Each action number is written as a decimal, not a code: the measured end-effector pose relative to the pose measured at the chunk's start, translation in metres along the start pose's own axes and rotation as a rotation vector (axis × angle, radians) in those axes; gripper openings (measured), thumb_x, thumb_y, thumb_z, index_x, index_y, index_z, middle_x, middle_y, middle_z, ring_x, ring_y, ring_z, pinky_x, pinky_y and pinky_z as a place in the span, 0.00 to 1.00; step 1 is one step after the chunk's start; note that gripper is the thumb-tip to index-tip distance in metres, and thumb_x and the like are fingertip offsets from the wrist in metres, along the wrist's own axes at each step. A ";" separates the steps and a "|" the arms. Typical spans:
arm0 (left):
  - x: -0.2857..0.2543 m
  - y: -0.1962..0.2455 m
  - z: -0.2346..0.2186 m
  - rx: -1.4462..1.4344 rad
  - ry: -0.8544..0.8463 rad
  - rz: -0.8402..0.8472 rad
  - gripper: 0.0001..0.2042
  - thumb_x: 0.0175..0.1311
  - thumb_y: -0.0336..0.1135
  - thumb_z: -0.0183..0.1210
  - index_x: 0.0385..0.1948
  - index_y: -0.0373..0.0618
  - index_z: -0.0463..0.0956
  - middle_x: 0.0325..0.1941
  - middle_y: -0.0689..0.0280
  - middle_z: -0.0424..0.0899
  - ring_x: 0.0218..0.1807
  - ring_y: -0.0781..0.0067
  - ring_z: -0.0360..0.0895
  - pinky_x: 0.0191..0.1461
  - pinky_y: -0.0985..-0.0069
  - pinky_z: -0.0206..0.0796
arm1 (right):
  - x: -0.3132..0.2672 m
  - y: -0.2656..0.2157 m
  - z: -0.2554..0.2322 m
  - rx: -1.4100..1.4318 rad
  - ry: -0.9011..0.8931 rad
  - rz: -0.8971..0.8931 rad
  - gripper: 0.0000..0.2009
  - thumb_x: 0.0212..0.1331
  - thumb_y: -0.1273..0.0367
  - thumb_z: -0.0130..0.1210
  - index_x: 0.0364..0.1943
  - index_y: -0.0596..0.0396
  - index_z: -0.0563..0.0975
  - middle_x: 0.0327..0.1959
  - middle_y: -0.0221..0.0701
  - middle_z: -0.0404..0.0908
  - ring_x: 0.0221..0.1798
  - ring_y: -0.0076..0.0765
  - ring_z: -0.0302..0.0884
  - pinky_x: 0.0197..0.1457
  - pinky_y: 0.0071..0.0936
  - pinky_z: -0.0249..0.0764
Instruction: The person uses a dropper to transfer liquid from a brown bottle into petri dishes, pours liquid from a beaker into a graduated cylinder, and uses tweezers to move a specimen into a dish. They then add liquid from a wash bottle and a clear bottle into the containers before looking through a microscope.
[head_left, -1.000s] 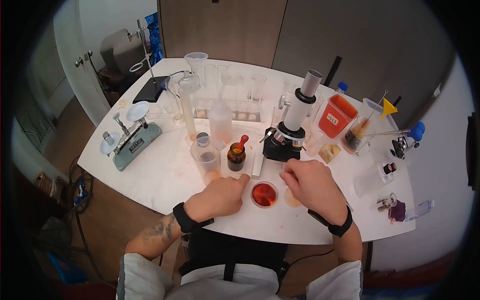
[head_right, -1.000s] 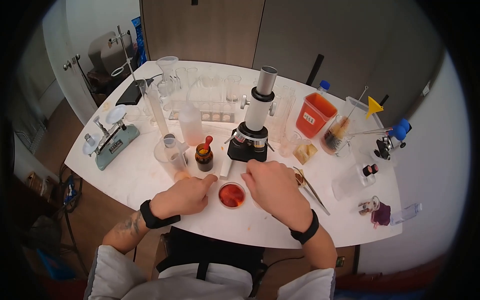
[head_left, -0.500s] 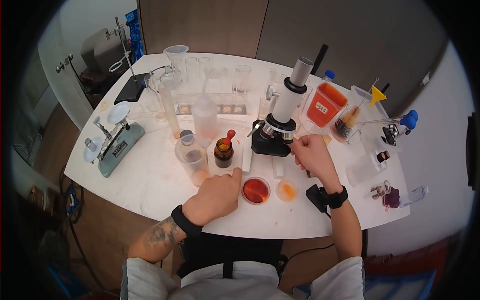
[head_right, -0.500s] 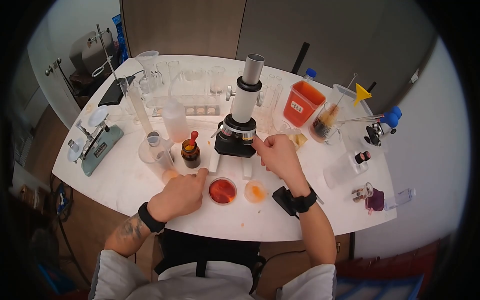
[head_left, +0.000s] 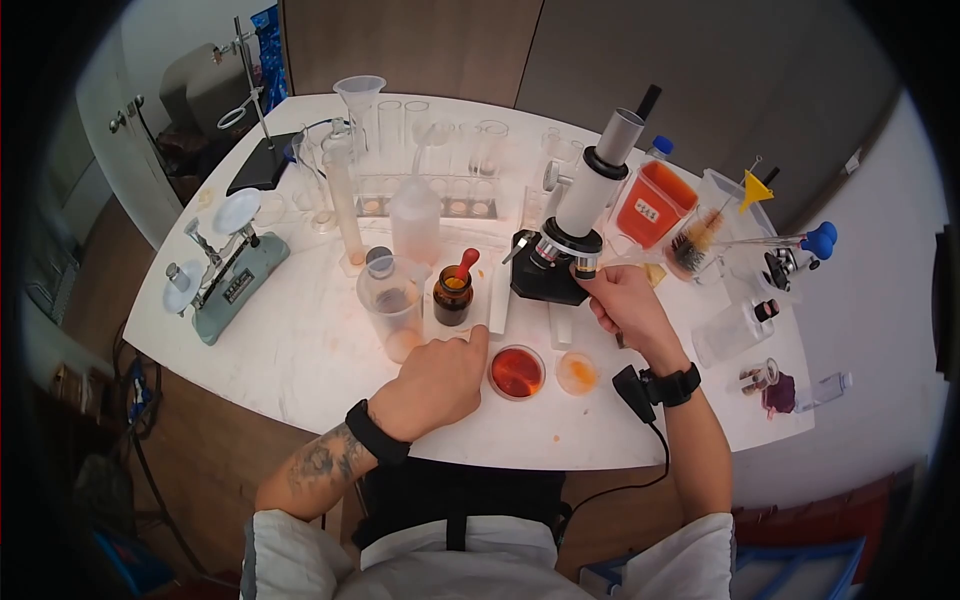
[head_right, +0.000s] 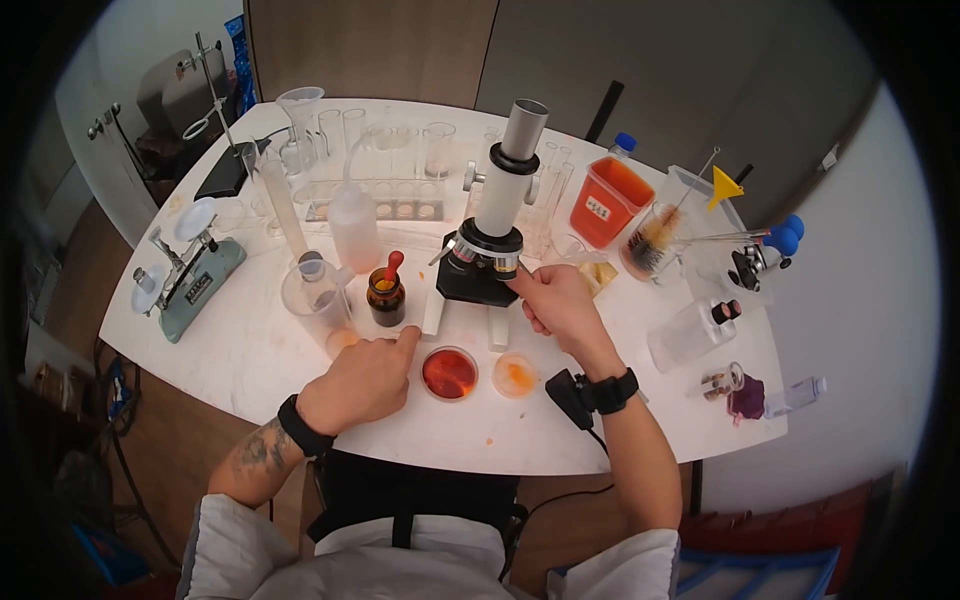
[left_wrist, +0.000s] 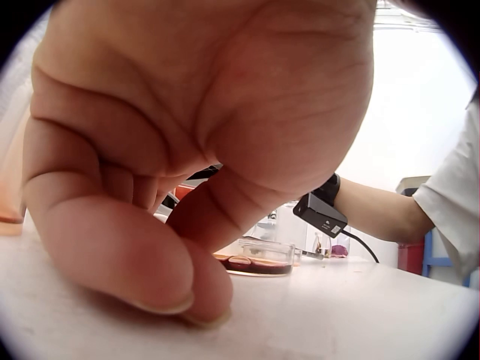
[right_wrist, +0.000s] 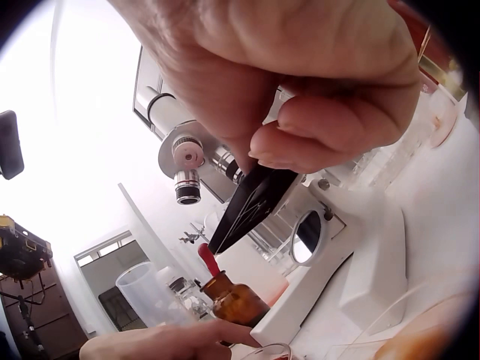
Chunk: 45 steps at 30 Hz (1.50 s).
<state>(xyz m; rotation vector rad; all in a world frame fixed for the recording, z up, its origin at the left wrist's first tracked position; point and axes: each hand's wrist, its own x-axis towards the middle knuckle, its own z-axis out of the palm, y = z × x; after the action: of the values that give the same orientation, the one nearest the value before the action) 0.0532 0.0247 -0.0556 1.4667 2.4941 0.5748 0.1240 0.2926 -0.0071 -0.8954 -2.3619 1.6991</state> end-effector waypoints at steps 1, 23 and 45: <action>0.000 0.000 0.000 0.001 -0.002 -0.002 0.17 0.55 0.22 0.56 0.48 0.30 0.67 0.26 0.43 0.84 0.32 0.36 0.85 0.36 0.47 0.75 | 0.000 0.000 0.001 -0.006 -0.010 -0.003 0.17 0.72 0.61 0.63 0.25 0.52 0.76 0.17 0.20 0.72 0.14 0.14 0.65 0.16 0.18 0.56; 0.001 -0.003 0.005 -0.001 0.010 -0.015 0.20 0.55 0.22 0.58 0.52 0.29 0.69 0.28 0.44 0.85 0.33 0.39 0.86 0.37 0.50 0.77 | -0.027 0.029 -0.018 0.539 -0.281 0.067 0.15 0.77 0.62 0.59 0.30 0.49 0.73 0.20 0.22 0.74 0.18 0.20 0.68 0.22 0.20 0.63; -0.014 0.006 -0.017 -0.106 0.125 0.153 0.25 0.59 0.35 0.73 0.56 0.41 0.72 0.46 0.53 0.80 0.44 0.44 0.86 0.46 0.55 0.79 | -0.083 0.043 0.034 0.087 -0.417 0.049 0.13 0.76 0.64 0.61 0.33 0.57 0.78 0.20 0.23 0.78 0.17 0.15 0.70 0.20 0.17 0.65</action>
<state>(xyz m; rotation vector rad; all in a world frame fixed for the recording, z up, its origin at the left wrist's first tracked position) 0.0594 0.0116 -0.0383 1.6367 2.4128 0.8372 0.1955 0.2310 -0.0368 -0.6394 -2.4966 2.1705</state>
